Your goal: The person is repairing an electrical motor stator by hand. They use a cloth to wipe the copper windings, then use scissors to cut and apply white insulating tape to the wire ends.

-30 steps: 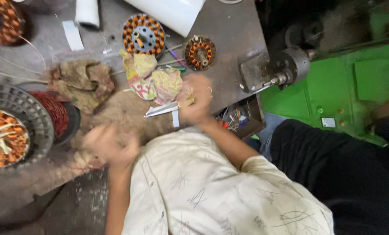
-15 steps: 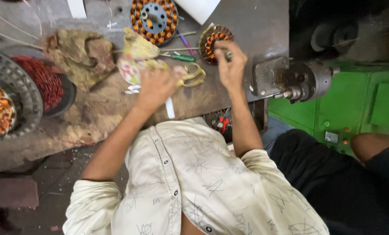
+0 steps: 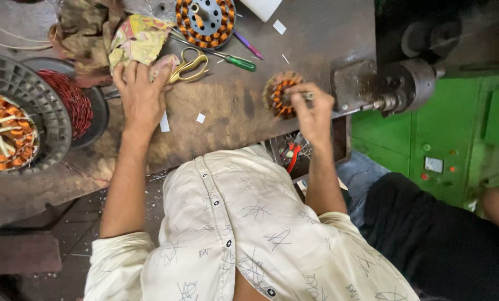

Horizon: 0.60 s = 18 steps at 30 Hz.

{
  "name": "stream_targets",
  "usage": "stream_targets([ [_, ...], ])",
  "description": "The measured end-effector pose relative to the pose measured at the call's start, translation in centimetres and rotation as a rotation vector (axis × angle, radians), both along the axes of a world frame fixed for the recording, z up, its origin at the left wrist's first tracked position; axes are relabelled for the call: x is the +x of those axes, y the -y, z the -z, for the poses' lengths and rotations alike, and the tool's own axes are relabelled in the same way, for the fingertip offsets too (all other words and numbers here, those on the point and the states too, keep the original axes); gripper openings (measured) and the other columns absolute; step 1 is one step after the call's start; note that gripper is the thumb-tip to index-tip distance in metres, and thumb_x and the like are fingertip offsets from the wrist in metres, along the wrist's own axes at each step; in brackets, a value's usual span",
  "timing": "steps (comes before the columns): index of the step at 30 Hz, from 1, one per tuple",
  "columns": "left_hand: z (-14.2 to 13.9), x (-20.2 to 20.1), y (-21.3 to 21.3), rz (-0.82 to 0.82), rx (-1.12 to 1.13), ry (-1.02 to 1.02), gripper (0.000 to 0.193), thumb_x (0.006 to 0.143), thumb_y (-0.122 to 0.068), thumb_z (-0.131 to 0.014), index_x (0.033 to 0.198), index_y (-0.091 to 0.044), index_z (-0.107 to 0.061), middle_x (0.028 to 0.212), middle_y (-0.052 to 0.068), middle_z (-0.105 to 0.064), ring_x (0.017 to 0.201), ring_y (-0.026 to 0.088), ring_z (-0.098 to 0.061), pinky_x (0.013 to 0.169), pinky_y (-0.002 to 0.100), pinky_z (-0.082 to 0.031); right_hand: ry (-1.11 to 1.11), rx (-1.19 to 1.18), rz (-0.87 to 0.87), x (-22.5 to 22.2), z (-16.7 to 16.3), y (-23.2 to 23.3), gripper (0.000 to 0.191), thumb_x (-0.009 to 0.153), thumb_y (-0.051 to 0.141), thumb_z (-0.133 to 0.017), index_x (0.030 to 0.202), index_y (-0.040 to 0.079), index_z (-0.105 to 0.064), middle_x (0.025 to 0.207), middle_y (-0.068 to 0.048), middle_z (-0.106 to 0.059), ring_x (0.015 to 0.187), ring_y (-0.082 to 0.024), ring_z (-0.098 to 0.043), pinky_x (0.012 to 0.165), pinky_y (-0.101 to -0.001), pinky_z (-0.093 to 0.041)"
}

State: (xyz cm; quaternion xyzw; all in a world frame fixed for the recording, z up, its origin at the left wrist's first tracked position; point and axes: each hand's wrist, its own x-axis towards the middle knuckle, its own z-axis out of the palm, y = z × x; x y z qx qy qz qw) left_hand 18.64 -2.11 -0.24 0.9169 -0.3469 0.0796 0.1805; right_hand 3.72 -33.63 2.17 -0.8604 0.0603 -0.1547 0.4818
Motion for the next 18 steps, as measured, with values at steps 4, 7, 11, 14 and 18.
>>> stream_targets([
  [4,0.4,-0.1,0.7,-0.094,-0.046,-0.076,0.044,0.096,-0.009,-0.073,0.139,-0.015,-0.067,0.125,0.018,-0.055,0.134,0.038,-0.044,0.117,0.06,-0.025,-0.227,0.139,-0.069,1.2,-0.7,-4.9,0.02,0.103,0.019,-0.061,0.1,0.002,-0.07,0.091,-0.009,-0.077,0.084,-0.015,-0.075,0.072,-0.0265,-0.058],
  [7,-0.3,-0.6,0.4,-0.081,-0.078,-0.114,0.047,0.095,-0.011,-0.073,0.141,-0.01,-0.066,0.136,0.022,-0.054,0.139,0.041,-0.042,0.118,0.061,-0.023,-0.267,0.505,-0.22,3.5,-0.7,-9.7,0.022,0.108,0.025,-0.06,0.103,0.004,-0.064,0.088,-0.007,-0.068,0.081,-0.013,-0.074,0.068,-0.0258,-0.058],
  [11,-1.0,-3.3,-2.0,0.049,-0.373,-0.385,0.046,0.098,-0.018,-0.072,0.142,-0.006,-0.064,0.148,0.02,-0.056,0.143,0.039,-0.045,0.122,0.054,-0.03,-0.609,0.888,-0.262,6.7,-1.3,-15.2,0.025,0.103,0.031,-0.061,0.096,0.007,-0.066,0.076,-0.005,-0.073,0.057,-0.008,-0.06,0.046,-0.0216,-0.042],
  [14,-1.3,-6.5,-3.3,0.236,-0.484,-0.545,0.05,0.094,-0.025,-0.07,0.14,-0.006,-0.063,0.147,0.017,-0.057,0.14,0.038,-0.05,0.12,0.05,-0.033,-0.621,0.96,-0.333,8.7,-2.5,-17.0,0.033,0.105,0.035,-0.06,0.096,0.005,-0.069,0.076,-0.003,-0.07,0.061,-0.009,-0.059,0.051,-0.0253,-0.044],
  [18,-0.3,-9.2,-2.7,0.22,-0.349,-0.441,0.051,0.087,-0.029,-0.078,0.131,-0.004,-0.068,0.139,0.017,-0.06,0.132,0.041,-0.051,0.111,0.05,-0.036,-0.26,0.202,-0.342,9.9,-3.7,-14.9,0.032,0.103,0.036,-0.065,0.102,0.006,-0.074,0.083,-0.005,-0.075,0.071,-0.012,-0.07,0.064,-0.0294,-0.053],
])
